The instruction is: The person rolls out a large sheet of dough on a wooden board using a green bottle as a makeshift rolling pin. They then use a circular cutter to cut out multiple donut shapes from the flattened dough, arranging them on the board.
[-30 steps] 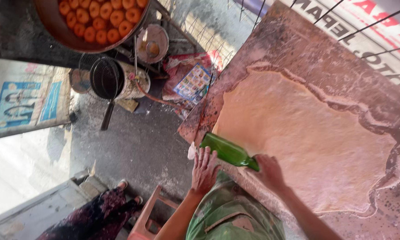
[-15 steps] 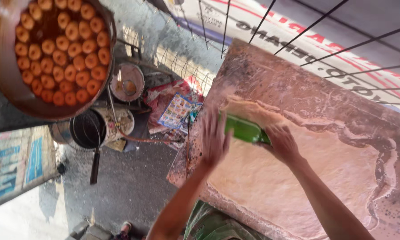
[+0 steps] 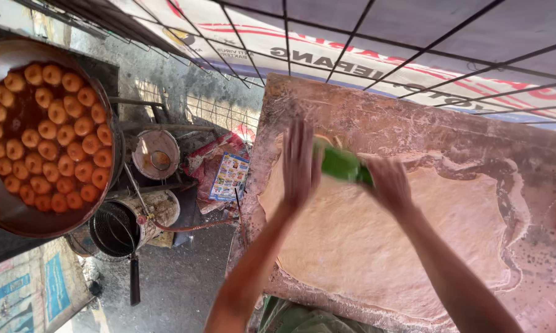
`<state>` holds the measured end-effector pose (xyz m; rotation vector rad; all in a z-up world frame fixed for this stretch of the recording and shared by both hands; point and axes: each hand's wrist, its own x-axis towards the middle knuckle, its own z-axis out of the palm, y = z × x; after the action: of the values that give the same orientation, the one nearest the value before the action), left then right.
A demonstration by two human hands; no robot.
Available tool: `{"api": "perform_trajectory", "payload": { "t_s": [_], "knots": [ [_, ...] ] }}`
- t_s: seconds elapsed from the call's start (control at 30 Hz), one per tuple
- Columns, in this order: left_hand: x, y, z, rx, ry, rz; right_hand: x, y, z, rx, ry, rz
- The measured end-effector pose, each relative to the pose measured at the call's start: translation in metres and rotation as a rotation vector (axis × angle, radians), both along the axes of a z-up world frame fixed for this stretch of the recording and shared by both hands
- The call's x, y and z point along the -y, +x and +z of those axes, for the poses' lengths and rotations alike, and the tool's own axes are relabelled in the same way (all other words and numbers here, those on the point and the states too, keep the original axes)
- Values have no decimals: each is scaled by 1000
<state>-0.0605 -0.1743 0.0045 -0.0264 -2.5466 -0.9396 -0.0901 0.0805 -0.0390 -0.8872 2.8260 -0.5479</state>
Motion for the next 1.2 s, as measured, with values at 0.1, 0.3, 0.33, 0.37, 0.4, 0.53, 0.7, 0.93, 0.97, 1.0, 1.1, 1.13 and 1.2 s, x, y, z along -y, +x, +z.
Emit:
{"api": "perform_trajectory", "payload": {
  "t_s": [0.1,0.3,0.33,0.37,0.4,0.53,0.7,0.93,0.97,1.0,1.1,1.13,1.2],
  "knots": [
    [-24,139,6,281,-91,-210,-37,99,12,171,-6,-65],
    [-52,89,-23,364,-232,-340,-81,76,2,119,229,69],
    [-62,42,-30,252,-239,-251,-83,43,-6,49,251,84],
    [-71,-11,-36,134,-247,-188,-86,14,-12,58,243,52],
    [-81,-56,-39,69,-310,-98,-89,-16,-17,28,242,29],
    [-105,-160,-27,349,-176,-81,-100,-78,-13,-165,163,15],
    [-93,-11,0,-66,25,-149,-106,35,-14,-43,-18,-198],
    [-84,227,-15,435,-264,-469,-124,229,-19,289,-53,-248],
    [-92,224,-22,369,-302,-469,-133,230,-19,240,-35,-193],
    [-102,202,-32,290,-340,-469,-144,212,-21,265,82,-152],
    [-145,82,-45,311,-308,-403,-168,126,-26,-18,280,-76],
    [-160,30,-44,158,-306,-363,-172,93,-26,118,240,-138],
    [-192,-66,-35,274,-406,-234,-184,37,-23,121,217,-190]
  ]
}}
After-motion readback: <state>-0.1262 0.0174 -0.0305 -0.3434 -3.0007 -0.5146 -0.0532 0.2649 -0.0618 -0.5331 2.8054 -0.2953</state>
